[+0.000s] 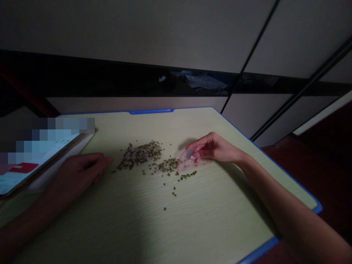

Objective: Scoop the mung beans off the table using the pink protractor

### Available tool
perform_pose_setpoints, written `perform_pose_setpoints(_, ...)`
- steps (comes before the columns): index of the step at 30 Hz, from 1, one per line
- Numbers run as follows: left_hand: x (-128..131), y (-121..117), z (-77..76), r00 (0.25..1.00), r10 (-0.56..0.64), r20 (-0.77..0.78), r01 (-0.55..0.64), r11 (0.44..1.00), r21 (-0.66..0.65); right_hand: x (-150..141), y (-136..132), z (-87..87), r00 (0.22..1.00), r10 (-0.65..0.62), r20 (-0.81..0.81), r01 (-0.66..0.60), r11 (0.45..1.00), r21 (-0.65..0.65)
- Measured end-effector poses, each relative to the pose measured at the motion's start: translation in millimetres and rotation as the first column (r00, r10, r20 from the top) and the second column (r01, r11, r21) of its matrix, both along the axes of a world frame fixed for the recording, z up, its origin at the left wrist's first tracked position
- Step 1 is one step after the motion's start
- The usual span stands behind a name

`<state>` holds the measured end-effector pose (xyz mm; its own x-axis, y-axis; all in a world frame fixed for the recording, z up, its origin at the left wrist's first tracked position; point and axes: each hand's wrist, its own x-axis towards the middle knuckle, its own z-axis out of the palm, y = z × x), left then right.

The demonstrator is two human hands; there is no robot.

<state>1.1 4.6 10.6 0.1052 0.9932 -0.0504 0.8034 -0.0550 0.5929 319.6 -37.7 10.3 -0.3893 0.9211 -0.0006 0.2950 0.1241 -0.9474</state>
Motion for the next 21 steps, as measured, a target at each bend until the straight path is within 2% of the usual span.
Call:
perform_pose_setpoints(9,0.1,1.0,1.3,1.0,-0.018,-0.022,0.018,1.0,-0.004,-6.5,-0.6,-3.4,1.0,0.001,0.006,-0.001,1.0,0.009)
perform_pose_setpoints(15,0.3,-1.0,1.7,1.0,-0.006,-0.014,0.006,1.0,-0.025,-9.0,-0.6,-5.4,0.995,0.076,-0.06,-0.081,0.994,-0.076)
perform_pose_setpoints(21,0.3,0.6,1.2,1.0,-0.011,-0.017,0.011,1.0,-0.006,-3.9,-0.2,-3.7,1.0,0.01,-0.015,-0.011,0.999,-0.053)
